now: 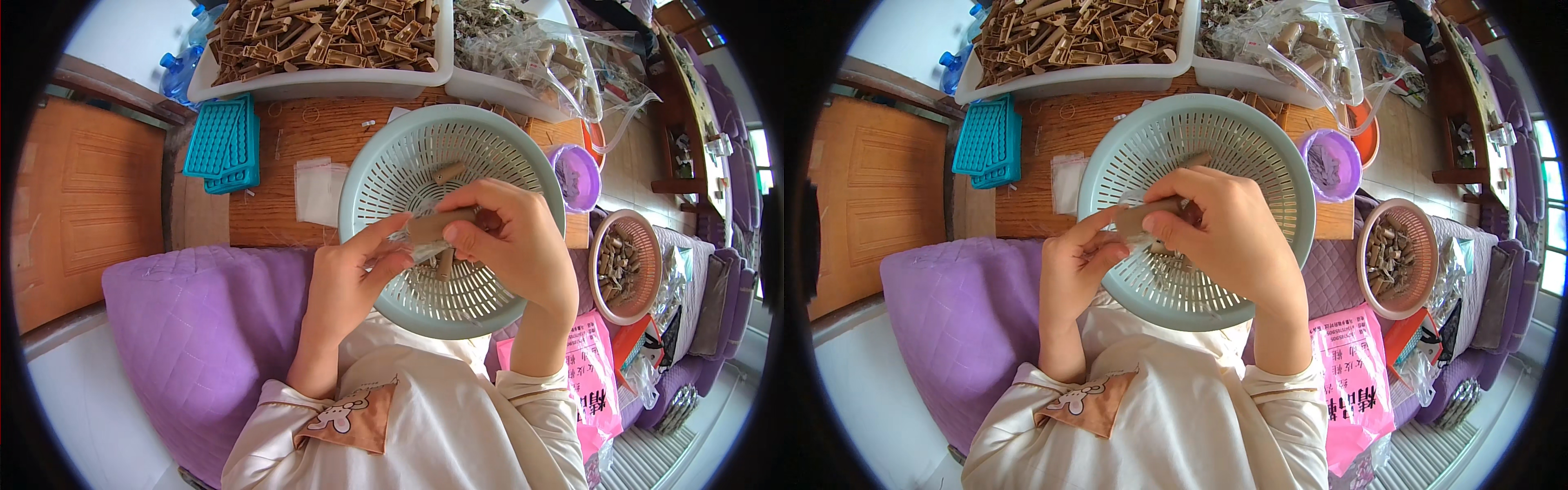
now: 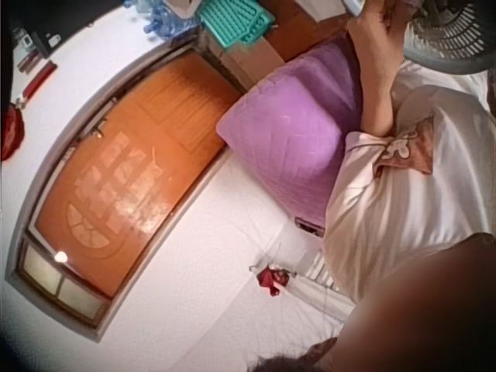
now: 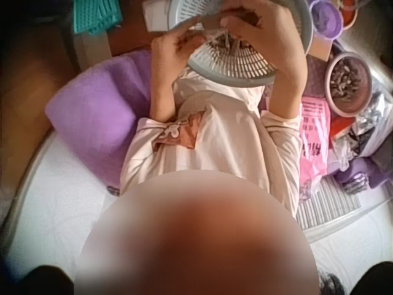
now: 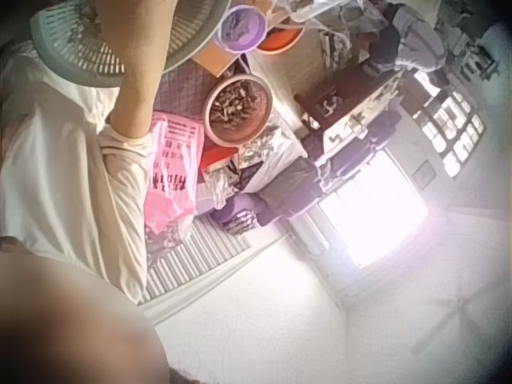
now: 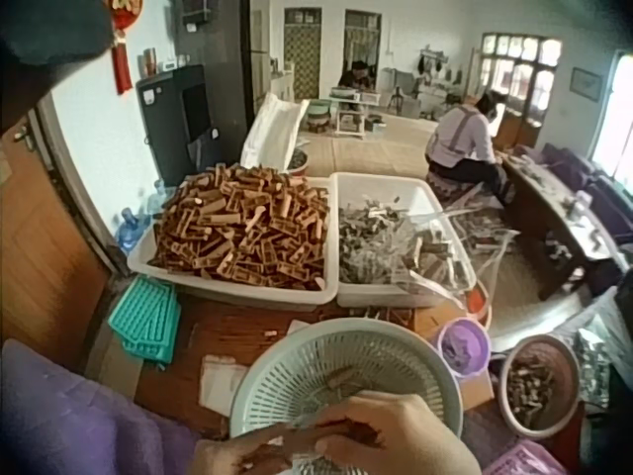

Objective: The person puts small plastic clips into individual plastic bags by hand, then places the filled bags into a basket.

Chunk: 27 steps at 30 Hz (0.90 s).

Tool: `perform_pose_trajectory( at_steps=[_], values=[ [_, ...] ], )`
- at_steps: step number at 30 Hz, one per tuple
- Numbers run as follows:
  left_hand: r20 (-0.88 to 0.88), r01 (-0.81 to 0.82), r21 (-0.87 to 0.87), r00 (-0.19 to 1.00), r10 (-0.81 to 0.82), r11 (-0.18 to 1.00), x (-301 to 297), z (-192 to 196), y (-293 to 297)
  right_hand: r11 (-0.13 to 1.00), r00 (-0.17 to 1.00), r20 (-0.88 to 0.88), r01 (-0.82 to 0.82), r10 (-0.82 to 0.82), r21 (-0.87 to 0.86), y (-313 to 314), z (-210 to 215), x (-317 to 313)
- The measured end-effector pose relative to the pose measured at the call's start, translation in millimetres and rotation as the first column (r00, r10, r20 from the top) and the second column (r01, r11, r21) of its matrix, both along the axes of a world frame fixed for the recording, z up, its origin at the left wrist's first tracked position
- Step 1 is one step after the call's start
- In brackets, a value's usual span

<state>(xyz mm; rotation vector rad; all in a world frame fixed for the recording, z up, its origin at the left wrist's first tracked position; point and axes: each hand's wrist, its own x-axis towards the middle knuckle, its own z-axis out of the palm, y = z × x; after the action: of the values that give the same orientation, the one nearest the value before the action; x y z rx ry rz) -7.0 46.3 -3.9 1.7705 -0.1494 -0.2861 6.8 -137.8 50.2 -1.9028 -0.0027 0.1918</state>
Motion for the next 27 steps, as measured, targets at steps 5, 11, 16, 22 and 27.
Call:
perform_pose_trajectory(
  at_steps=[5,11,16,22,27],
  values=[
    [0.061,0.034,-0.097,0.998,-0.028,0.995,-3,-8,-6,0.970,0.987,0.009,-0.153,0.158,-0.189,0,4,4],
    [0.275,0.033,0.142,0.959,-0.072,0.989,-8,7,-15,0.913,0.962,-0.057,-0.271,0.266,-0.304,0,11,6],
    [0.188,0.004,0.022,0.982,-0.008,1.000,-7,2,-20,0.962,0.978,0.085,-0.171,0.192,-0.215,7,4,3],
    [-0.148,-0.025,-0.425,0.988,-0.043,0.905,-4,-12,-20,0.984,0.921,0.379,-0.020,0.086,-0.174,5,-15,-5],
    [-0.201,-0.033,-0.505,0.976,-0.080,0.862,-1,-6,-21,0.981,0.953,0.301,0.041,0.018,-0.190,3,-23,-14]
  ],
)
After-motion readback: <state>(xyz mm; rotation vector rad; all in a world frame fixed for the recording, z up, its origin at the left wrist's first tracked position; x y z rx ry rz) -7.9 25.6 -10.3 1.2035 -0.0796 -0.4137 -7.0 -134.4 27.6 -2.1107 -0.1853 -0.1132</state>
